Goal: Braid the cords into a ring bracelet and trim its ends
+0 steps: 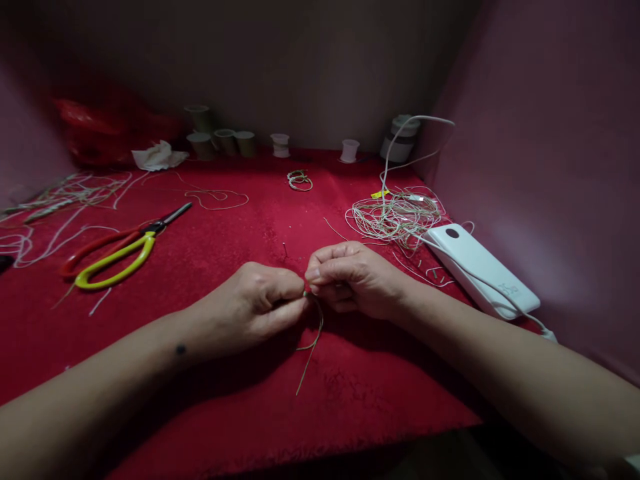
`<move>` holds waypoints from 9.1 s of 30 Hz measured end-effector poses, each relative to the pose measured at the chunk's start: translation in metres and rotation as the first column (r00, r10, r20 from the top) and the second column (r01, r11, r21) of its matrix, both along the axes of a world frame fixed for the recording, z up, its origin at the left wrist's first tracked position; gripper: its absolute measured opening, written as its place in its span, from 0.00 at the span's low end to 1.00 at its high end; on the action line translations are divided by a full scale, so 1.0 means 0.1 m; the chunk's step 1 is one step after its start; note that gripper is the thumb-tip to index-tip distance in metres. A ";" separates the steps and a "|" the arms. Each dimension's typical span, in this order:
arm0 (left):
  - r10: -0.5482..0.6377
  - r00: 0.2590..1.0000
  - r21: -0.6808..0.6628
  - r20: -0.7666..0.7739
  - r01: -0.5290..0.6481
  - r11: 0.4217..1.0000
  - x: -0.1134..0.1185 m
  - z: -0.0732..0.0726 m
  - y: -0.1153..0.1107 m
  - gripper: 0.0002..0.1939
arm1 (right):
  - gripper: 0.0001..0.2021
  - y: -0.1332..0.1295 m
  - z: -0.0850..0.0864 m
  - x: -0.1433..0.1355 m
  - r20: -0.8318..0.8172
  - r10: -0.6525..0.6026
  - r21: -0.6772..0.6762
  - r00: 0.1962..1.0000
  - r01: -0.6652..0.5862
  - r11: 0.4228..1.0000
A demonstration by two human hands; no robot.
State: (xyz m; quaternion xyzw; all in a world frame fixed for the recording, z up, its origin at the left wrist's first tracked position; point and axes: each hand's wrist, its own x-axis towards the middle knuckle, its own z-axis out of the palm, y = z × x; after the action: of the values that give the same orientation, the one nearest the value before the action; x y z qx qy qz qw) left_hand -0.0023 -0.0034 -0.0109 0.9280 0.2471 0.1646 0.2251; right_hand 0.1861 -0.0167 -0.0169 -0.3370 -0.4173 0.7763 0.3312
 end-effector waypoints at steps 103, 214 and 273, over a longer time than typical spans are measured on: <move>0.446 0.868 -0.609 0.217 -0.236 0.757 0.05 -0.03 0.02 0.09 | 0.12 0.00 0.07 -0.01 0.389 -0.165 0.349 0.906 0.021 0.937; 0.478 0.863 -0.734 0.163 -0.217 0.643 0.08 -0.08 0.03 0.08 | 0.05 0.00 -0.01 -0.04 0.431 -0.096 0.297 0.897 -0.041 0.954; 0.581 0.779 -0.943 0.235 0.038 0.331 0.05 -0.07 0.02 0.06 | 0.09 -0.06 -0.07 -0.08 0.241 -0.237 0.444 0.941 0.110 0.889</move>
State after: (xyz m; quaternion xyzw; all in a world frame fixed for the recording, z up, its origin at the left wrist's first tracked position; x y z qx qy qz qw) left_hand 0.0028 -0.0011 -0.0181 0.4968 0.3811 0.2906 0.7236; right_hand 0.1782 -0.0223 -0.0237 -0.4027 -0.5877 0.5760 0.4009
